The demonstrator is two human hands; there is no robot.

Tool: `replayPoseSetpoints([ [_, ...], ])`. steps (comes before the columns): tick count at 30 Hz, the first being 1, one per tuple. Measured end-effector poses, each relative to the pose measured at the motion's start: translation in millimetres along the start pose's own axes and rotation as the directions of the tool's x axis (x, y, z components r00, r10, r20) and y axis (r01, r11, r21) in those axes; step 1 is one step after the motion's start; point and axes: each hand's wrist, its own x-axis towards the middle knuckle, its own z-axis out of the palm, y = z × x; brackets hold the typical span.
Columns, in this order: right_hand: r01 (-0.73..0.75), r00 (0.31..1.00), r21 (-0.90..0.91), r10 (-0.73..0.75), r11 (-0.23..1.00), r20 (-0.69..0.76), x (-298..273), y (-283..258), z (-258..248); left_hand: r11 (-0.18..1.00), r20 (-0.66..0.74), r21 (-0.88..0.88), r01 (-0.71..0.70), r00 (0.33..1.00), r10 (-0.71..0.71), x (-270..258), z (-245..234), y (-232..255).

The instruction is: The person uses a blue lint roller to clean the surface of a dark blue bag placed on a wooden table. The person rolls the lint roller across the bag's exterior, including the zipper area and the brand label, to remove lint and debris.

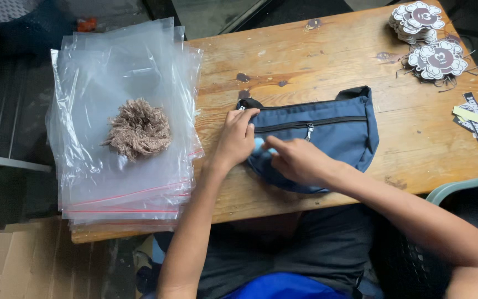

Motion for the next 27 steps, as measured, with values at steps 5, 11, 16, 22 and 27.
replayPoseSetpoints([
  [5, -0.093, 0.952, 0.258, 0.01, 0.962, 0.305, -35.1, -34.9, -50.9, 0.994, -0.016, 0.066, -0.088, 0.996, 0.089, -6.0, 2.4, 8.8],
  [11, -0.132, 0.986, 0.026, 0.134, 0.991, -0.096, -35.4, 22.9, -58.7, 0.967, 0.062, 0.248, -0.06, 0.997, 0.046, -14.7, -1.5, 41.1],
  [16, -0.113, 0.993, 0.039, 0.114, 0.993, -0.03, -41.9, 34.2, -19.8, 0.946, 0.099, 0.322, -0.021, 0.995, -0.012, -17.5, 1.7, 42.9],
  [22, -0.134, 0.969, 0.194, 0.088, 0.972, 0.229, -77.4, -26.7, -65.4, 0.927, 0.095, 0.375, -0.029, 0.995, -0.007, -16.8, 6.2, 44.0],
  [27, -0.217, 0.973, 0.061, 0.221, 0.974, -0.063, -57.7, 20.4, -79.7, 0.924, 0.028, 0.369, -0.099, 0.995, 0.095, -19.1, 15.9, 59.3],
])
